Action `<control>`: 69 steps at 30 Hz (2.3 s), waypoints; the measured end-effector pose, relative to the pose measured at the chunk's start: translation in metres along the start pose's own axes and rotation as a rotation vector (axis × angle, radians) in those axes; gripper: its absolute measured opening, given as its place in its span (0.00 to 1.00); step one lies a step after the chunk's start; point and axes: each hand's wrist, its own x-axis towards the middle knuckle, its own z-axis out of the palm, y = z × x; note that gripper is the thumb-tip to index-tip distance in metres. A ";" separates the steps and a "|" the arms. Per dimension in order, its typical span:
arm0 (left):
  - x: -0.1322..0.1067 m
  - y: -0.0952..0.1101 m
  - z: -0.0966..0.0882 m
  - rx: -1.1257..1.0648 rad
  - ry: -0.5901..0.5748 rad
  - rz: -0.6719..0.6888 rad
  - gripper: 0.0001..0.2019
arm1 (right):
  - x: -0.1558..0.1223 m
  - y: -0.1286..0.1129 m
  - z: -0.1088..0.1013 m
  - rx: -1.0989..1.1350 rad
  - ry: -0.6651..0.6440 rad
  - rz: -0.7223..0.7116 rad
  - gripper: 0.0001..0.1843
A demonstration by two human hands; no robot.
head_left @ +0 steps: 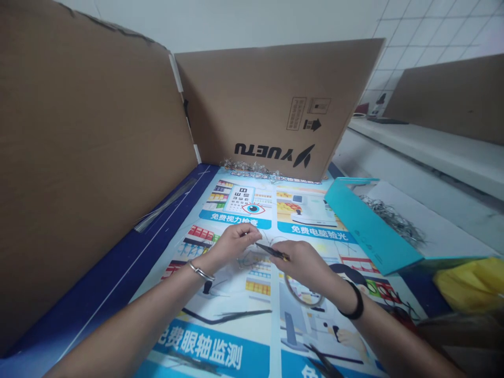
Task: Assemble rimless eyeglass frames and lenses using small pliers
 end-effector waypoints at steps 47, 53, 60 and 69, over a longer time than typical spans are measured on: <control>-0.005 0.004 0.008 0.017 0.090 -0.023 0.12 | -0.004 -0.005 0.003 -0.300 0.074 -0.057 0.06; -0.005 0.001 0.007 0.063 0.086 0.020 0.12 | -0.004 -0.003 0.005 -0.341 0.084 -0.062 0.07; -0.003 0.000 0.006 0.120 0.073 0.064 0.11 | -0.005 0.000 0.007 -0.356 0.090 -0.066 0.08; -0.001 -0.007 -0.002 0.186 -0.005 0.199 0.11 | -0.004 -0.001 0.006 -0.374 0.087 -0.062 0.08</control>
